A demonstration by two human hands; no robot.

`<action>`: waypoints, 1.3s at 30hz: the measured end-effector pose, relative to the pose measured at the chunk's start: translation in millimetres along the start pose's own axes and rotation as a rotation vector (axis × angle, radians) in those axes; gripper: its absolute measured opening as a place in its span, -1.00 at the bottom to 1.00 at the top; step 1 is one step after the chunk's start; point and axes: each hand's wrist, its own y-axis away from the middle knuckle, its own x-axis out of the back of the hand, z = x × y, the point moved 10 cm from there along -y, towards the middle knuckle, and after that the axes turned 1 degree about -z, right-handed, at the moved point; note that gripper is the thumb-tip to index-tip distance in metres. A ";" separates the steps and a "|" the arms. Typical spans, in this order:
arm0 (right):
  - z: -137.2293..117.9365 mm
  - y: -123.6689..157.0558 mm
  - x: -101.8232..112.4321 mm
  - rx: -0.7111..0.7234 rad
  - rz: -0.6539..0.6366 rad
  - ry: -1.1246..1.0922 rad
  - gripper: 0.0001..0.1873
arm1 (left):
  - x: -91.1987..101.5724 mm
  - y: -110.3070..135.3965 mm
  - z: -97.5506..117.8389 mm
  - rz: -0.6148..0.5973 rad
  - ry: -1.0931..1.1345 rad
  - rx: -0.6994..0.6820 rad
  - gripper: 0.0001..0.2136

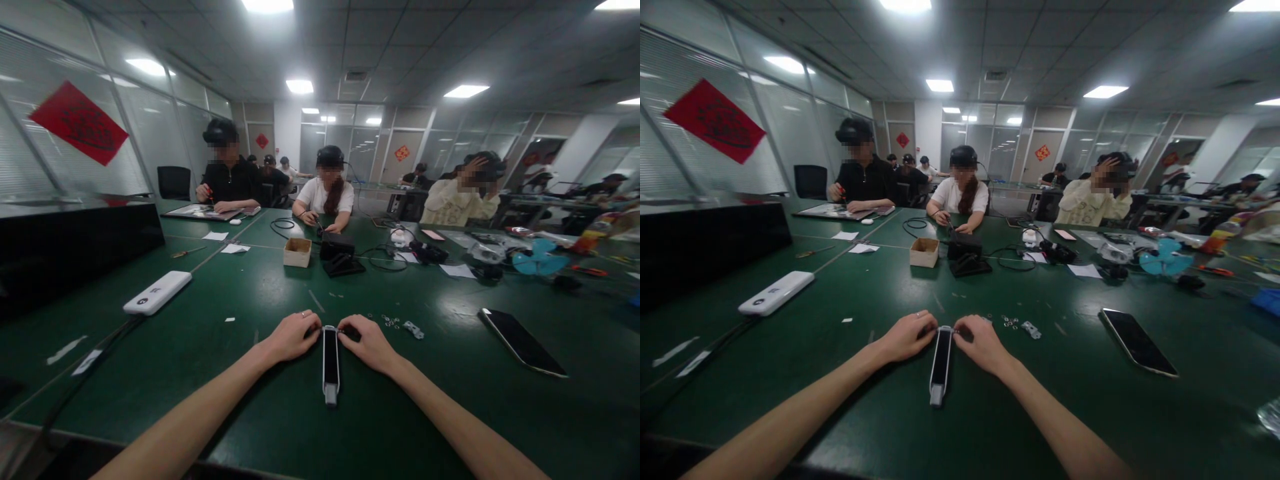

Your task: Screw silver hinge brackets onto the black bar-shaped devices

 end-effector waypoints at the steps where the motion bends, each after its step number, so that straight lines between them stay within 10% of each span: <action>1: -0.3 0.0 0.1 0.003 0.001 -0.002 -0.89 | 0.1 0.2 0.1 -0.002 0.001 0.001 -0.92; 29: -7.9 2.6 1.6 0.056 0.002 0.012 -0.80 | -3.0 0.1 -2.0 -0.010 -0.018 0.001 -0.92; 34: -14.6 3.0 27.1 0.186 0.029 0.172 -0.76 | -2.4 0.5 -3.0 0.008 -0.012 -0.019 -0.91; 39: 35.4 5.2 69.8 0.029 0.103 0.436 -0.80 | 0.5 0.0 -1.2 -0.012 -0.003 0.001 -0.89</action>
